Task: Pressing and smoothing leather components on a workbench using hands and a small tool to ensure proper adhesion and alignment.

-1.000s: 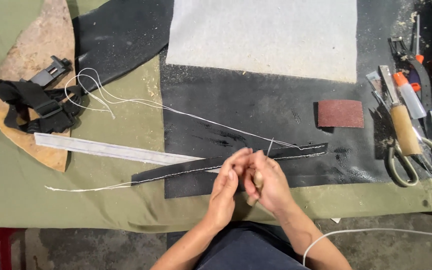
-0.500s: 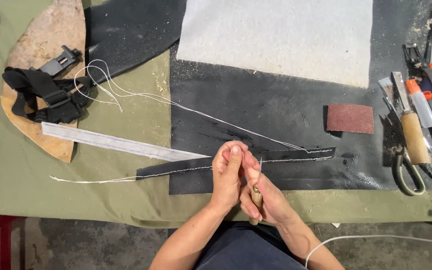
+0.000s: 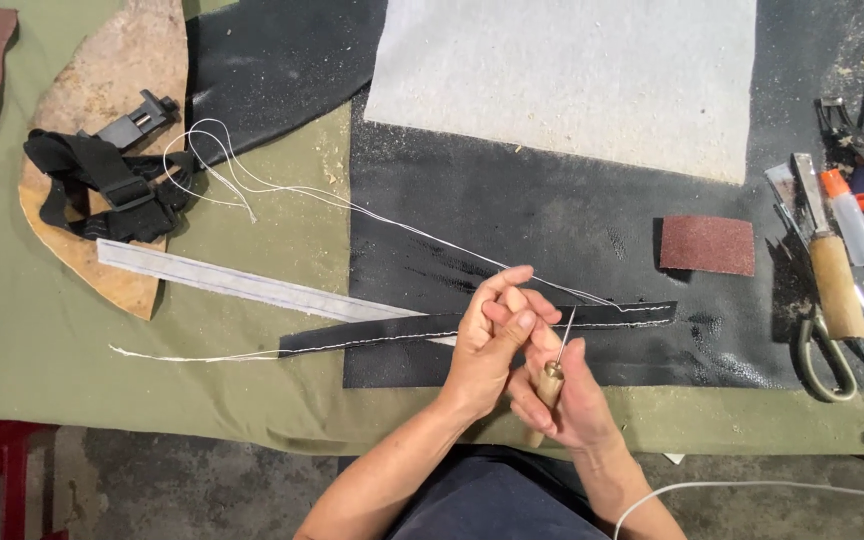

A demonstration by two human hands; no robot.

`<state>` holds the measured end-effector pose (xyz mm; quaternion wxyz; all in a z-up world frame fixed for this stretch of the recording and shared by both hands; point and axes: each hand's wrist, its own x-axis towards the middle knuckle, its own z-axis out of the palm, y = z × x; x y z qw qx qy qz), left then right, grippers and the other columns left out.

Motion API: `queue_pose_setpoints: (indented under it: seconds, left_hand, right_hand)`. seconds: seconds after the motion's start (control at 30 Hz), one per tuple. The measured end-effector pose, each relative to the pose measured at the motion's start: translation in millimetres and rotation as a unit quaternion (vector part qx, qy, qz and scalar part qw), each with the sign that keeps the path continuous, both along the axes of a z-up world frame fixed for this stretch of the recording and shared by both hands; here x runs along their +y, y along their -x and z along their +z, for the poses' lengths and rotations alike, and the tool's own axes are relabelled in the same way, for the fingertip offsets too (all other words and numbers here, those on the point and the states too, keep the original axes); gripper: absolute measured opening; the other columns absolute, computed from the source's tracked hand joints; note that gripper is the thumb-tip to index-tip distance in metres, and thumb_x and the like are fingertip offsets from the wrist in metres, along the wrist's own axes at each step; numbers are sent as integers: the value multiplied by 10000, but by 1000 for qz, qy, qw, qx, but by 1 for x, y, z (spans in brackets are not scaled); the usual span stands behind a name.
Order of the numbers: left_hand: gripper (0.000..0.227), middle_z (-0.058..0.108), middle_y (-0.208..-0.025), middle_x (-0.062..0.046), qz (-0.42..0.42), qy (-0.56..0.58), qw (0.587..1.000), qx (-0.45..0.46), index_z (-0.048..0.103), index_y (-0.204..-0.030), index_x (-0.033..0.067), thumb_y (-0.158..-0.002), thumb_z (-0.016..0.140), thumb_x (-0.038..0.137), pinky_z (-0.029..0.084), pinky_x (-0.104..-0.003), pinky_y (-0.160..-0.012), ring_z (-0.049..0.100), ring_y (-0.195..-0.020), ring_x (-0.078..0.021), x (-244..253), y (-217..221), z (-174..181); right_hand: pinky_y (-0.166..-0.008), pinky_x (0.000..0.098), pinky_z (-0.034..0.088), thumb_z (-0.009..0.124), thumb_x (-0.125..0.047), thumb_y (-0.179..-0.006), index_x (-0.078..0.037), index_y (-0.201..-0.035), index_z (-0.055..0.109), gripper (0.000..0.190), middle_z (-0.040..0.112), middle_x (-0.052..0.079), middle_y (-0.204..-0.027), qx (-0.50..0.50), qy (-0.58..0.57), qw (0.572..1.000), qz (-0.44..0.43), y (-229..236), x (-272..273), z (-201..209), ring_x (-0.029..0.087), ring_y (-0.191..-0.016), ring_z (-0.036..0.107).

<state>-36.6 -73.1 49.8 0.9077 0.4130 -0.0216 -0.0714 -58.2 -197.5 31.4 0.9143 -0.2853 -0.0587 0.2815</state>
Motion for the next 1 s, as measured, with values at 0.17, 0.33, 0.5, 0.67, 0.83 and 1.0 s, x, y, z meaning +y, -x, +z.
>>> queue_pose_setpoints:
  seconds: [0.17, 0.33, 0.5, 0.67, 0.83, 1.0]
  left_hand:
    - [242, 660, -789, -52, 67, -55, 995, 43, 571, -1140, 59, -1050, 566, 284, 565, -302, -755, 654, -756, -149, 4, 0, 16]
    - [552, 513, -478, -56, 116, -16, 965, 233, 484, -662, 111, -1048, 468, 505, 495, -324, -499, 574, -462, -206, 15, -7, 18]
    - [570, 678, -1191, -254, 32, -11, 997, 72, 487, -1441, 3, -1099, 398, 450, 568, -343, -937, 655, -1228, -342, 10, 11, -10]
    - [555, 539, -1428, -226, 25, 42, 999, -18, 345, -1542, 38, -1073, 537, 267, 493, -406, -1102, 551, -1356, -357, 13, 16, 4]
    - [444, 672, -1224, -152, 50, 9, 998, -44, 465, -1445, 5, -1088, 531, 260, 550, -417, -1073, 686, -1161, -296, 11, 17, 0]
    - [228, 658, -822, -104, 99, -92, 987, -82, 567, -1182, 13, -1117, 478, 212, 617, -261, -662, 701, -697, -172, 14, 8, -7]
  right_hand:
    - [-286, 214, 343, 352, -557, -967, -86, -1643, 138, 852, 458, 30, -421, -32, 164, 985, 35, 6, 12, 4, 87, -276, 309]
    - [-324, 236, 348, 551, -182, -1020, -5, -1565, 330, 615, 494, 70, -460, -51, 160, 983, 74, 8, 8, -19, 119, -300, 360]
    - [-432, 252, 615, 541, -191, -983, 35, -1484, 467, 555, 643, 304, -1342, -74, 63, 993, -73, -9, -1, -13, 397, -1100, 677]
    - [-473, 289, 470, 527, -214, -1065, -203, -1552, 417, 499, 398, 305, -1551, -91, -57, 994, 3, -8, -9, 9, 270, -840, 532]
    - [-382, 170, 440, 524, -241, -1132, -446, -1595, 299, 555, -42, 428, -1676, -14, -211, 973, 92, 0, -19, -1, 99, -557, 497]
    - [-373, 174, 498, 522, -192, -1097, -373, -1564, 403, 514, 98, 52, -1720, 101, -330, 933, 103, 9, -7, -18, 104, -621, 512]
